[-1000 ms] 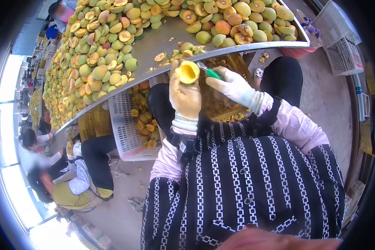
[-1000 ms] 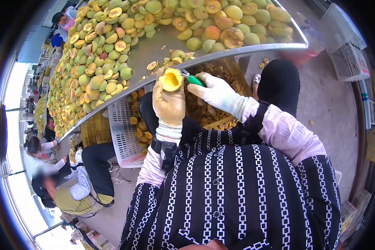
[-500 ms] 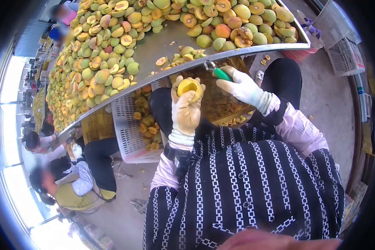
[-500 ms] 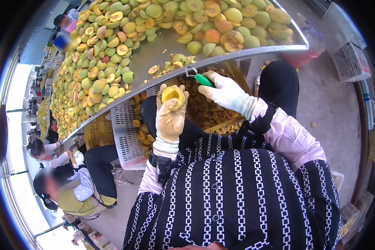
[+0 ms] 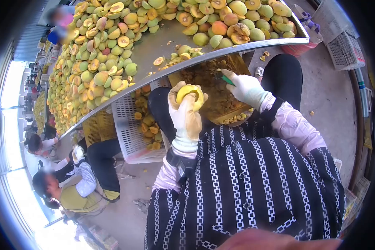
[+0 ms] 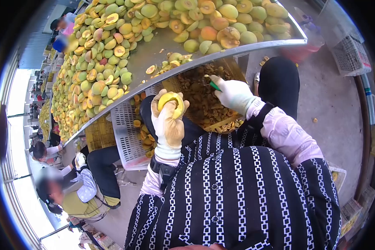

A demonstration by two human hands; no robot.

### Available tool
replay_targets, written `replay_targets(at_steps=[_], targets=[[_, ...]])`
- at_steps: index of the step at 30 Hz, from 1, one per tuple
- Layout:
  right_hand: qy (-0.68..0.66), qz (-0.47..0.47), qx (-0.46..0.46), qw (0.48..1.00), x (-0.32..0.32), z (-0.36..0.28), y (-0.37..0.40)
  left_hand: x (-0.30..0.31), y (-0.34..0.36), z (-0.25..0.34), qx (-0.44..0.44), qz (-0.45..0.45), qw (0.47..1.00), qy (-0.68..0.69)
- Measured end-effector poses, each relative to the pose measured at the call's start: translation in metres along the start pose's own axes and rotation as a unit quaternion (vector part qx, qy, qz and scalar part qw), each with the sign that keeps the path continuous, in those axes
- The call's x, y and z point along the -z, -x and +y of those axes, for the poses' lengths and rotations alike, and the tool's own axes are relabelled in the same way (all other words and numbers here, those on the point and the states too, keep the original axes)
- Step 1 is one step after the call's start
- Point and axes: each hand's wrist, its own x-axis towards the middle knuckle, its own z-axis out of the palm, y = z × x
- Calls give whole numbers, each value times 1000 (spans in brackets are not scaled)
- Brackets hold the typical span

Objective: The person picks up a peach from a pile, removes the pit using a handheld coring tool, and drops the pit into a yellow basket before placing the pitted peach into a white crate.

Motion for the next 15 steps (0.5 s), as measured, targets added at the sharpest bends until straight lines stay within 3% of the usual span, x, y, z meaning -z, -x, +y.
replay_targets(at_steps=[3, 4, 5, 6, 7, 8, 9, 11, 13, 15], targets=[[-13, 17, 34, 999, -26, 19, 2, 22, -3, 20, -49, 28, 998, -41], [-8, -17, 18, 1000, -19, 11, 1, 48, -9, 21, -150, 42, 974, -165], [-2, -46, 1, 999, -10, 4, -1, 72, -13, 31, -195, 84, 955, -205], [-12, -52, 4, 999, -8, 5, -3, 97, -15, 49, -185, 120, 949, -226], [-22, -61, 3, 998, -7, 8, -5, 128, -24, 56, -230, 180, 894, -341], [-26, -72, 1, 997, -11, 12, -7, 140, -29, 65, -244, 241, 788, -511], [-29, -87, 1, 996, -12, 17, -9, 137, -32, 71, -222, 295, 714, -595], [-17, -143, 11, 990, -10, 17, -12, 97, -48, 75, -188, 201, 856, -437], [-36, -165, 18, 985, -19, 22, -14, 61, -89, 58, -186, 78, 896, -395], [-43, -183, 13, 982, -26, 33, -15, 26, -143, 36, -155, 7, 892, -425]])
